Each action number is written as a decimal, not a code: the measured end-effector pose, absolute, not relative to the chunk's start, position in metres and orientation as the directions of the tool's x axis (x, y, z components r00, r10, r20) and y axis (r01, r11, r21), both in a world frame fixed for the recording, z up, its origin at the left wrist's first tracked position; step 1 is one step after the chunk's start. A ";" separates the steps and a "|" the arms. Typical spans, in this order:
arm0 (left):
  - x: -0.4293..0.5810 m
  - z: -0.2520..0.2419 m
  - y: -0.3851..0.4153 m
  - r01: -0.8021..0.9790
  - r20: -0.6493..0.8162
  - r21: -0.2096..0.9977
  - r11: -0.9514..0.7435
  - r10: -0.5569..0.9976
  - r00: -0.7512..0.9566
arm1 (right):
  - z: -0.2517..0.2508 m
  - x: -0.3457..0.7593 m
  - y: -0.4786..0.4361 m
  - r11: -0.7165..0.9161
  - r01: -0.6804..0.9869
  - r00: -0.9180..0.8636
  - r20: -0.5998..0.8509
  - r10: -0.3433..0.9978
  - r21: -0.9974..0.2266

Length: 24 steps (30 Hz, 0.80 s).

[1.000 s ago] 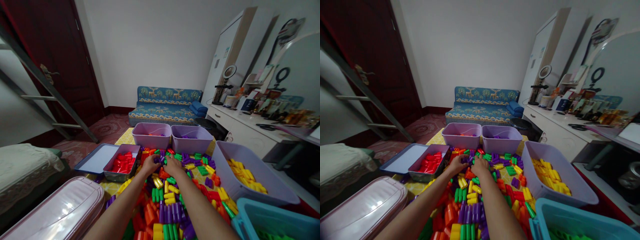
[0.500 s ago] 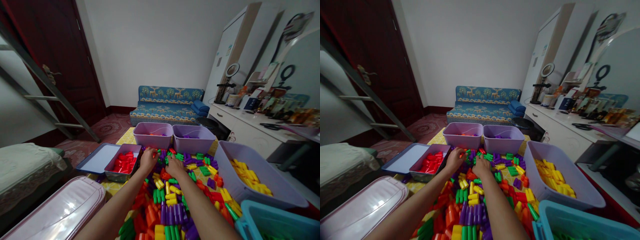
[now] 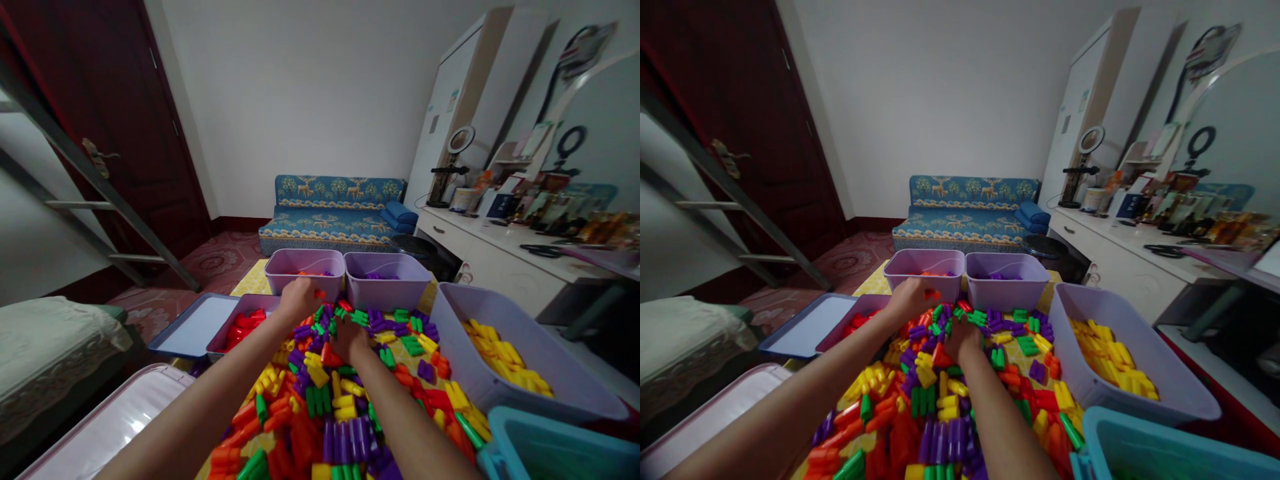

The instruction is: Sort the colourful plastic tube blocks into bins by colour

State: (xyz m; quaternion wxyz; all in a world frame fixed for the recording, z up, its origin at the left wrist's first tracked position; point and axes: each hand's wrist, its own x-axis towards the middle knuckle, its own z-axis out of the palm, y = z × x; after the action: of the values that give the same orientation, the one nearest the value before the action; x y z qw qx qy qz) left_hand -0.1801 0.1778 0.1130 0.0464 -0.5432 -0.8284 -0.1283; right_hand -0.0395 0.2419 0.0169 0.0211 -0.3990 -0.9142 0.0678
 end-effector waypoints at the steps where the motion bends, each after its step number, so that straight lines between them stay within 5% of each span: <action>1: -0.184 0.127 0.182 0.924 0.284 0.154 0.349 0.880 -0.380 | 0.017 -0.040 0.242 0.672 0.727 -0.681 -0.018 0.732 -0.142; 4: -0.202 0.155 0.198 0.928 0.417 0.171 0.330 0.829 -0.372 | 0.017 -0.039 0.240 0.673 0.726 -0.681 -0.009 0.732 -0.141; 10: -0.221 0.129 0.208 0.891 0.335 0.235 0.388 0.828 -0.449 | 0.020 -0.035 0.236 0.677 0.723 -0.678 0.045 0.734 -0.139; 15: -0.187 0.092 0.179 0.949 0.479 0.251 0.191 0.827 -0.293 | 0.019 -0.034 0.236 0.689 0.709 -0.691 0.048 0.721 -0.148; 21: -0.156 0.055 0.138 0.839 0.084 0.141 0.526 0.838 -0.539 | 0.016 -0.036 0.238 0.686 0.714 -0.691 0.021 0.723 -0.143; 24: -0.153 0.044 0.134 0.833 0.042 0.221 0.507 0.848 -0.528 | 0.017 -0.036 0.237 0.686 0.716 -0.689 0.030 0.724 -0.130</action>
State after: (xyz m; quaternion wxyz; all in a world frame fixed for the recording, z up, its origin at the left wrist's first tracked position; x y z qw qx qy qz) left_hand -0.1534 0.1340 0.0441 -0.0358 -0.4846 -0.8674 -0.1074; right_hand -0.0360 0.2366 0.0170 0.0395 -0.3924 -0.9174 0.0542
